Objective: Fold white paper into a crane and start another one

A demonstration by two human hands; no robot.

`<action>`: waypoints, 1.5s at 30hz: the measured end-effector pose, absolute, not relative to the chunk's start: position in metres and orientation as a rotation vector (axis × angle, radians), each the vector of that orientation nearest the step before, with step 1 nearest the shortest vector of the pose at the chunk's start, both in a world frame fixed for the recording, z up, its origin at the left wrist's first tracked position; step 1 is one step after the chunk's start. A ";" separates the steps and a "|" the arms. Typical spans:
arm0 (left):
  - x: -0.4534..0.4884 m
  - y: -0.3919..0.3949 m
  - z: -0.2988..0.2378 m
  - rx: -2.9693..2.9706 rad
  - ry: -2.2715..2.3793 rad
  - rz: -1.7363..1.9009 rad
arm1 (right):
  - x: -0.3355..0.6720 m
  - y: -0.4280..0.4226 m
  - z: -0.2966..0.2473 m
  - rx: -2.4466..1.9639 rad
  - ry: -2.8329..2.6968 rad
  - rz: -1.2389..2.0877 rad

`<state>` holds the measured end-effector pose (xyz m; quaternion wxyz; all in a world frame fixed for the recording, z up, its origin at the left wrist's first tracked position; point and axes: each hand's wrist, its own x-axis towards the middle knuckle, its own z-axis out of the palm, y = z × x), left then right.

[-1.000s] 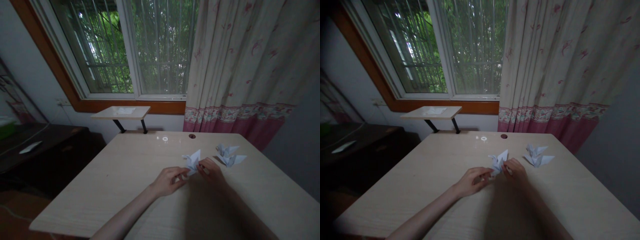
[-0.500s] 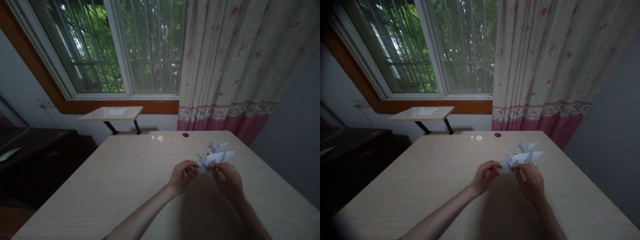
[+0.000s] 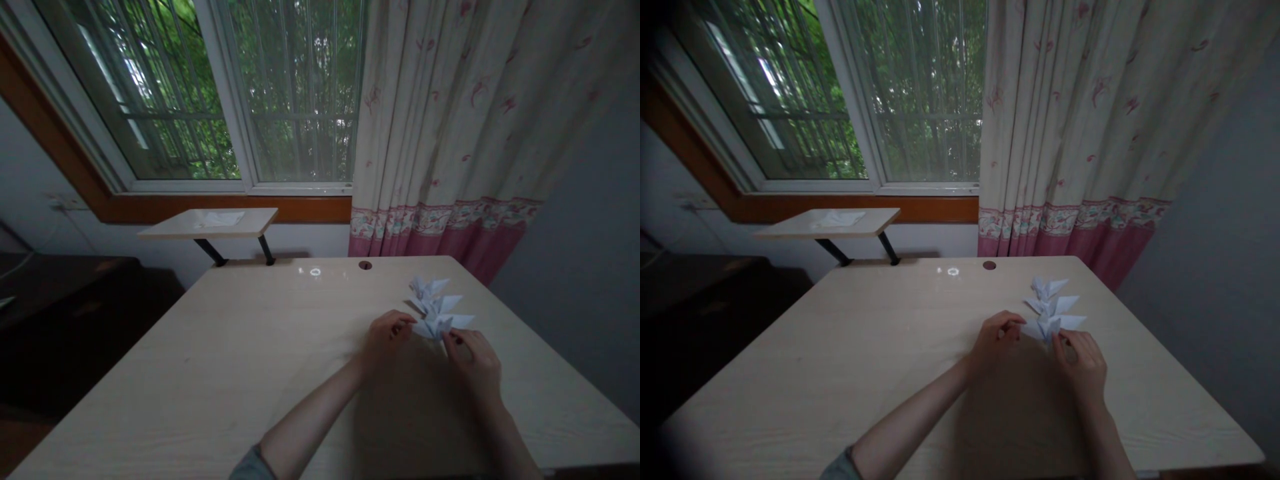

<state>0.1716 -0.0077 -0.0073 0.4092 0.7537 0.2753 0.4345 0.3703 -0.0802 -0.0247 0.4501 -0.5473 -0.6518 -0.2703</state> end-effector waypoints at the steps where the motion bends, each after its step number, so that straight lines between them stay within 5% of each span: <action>1: 0.174 -0.007 -0.010 1.897 0.710 1.083 | 0.371 -0.080 -0.028 -1.396 -1.605 -0.671; 16: 0.180 -0.010 -0.024 1.888 0.796 0.916 | 0.370 -0.078 -0.042 -1.811 -1.512 -0.479; 32: 0.166 0.004 -0.010 1.789 0.806 1.101 | 0.367 -0.075 -0.030 -1.708 -1.444 -0.426; 45: 0.039 -0.057 0.042 1.984 1.179 1.101 | 0.292 -0.100 -0.020 -1.507 -1.706 -0.458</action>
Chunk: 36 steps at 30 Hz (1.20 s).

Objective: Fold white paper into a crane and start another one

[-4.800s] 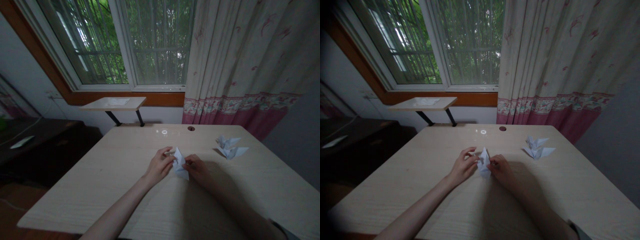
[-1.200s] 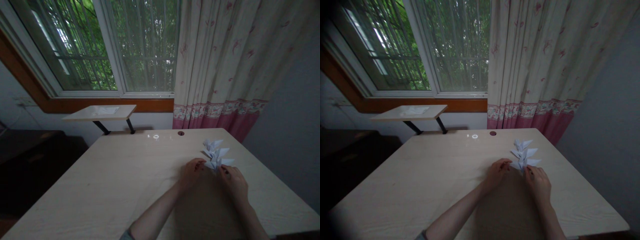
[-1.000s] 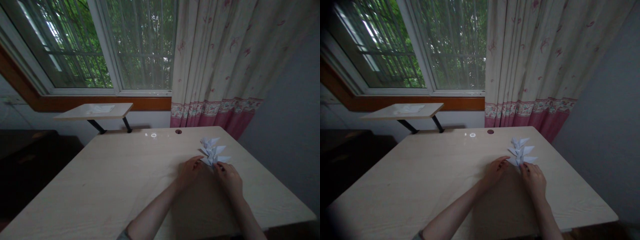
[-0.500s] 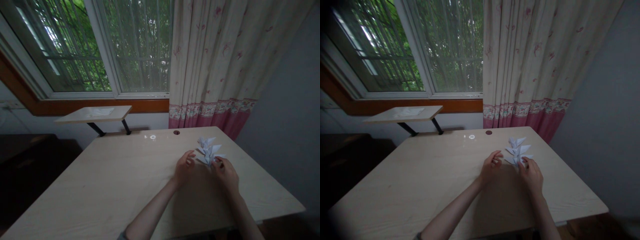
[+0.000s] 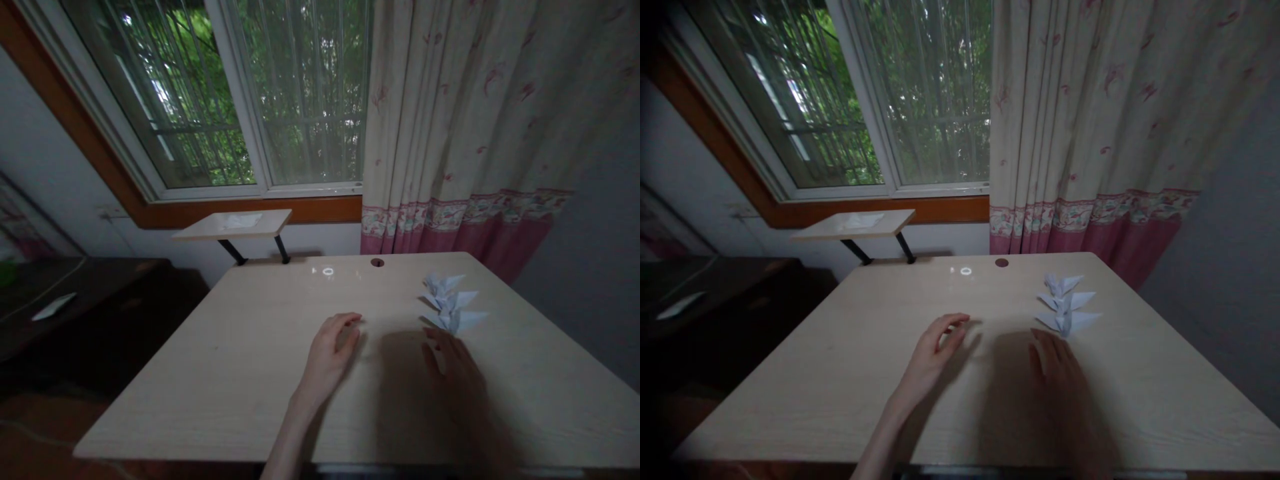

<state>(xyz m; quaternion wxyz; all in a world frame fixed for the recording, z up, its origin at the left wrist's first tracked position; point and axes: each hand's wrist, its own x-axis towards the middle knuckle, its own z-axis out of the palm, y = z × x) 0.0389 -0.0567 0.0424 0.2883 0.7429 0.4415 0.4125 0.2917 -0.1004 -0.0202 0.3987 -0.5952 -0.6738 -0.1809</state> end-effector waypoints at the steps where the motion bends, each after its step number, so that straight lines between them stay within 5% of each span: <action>1: 0.030 -0.068 0.036 2.022 1.262 1.098 | 0.281 -0.104 -0.025 -1.476 -1.774 -0.426; 5: 0.011 -0.101 0.004 2.318 1.591 0.956 | 0.251 -0.115 -0.044 -1.517 -2.056 -0.169; 12: 0.009 -0.106 -0.030 2.663 1.782 0.506 | 0.243 -0.117 -0.064 -1.626 -2.210 -0.185; 36: 0.010 -0.106 -0.035 2.640 1.793 0.381 | 0.237 -0.120 -0.048 -1.778 -2.261 0.016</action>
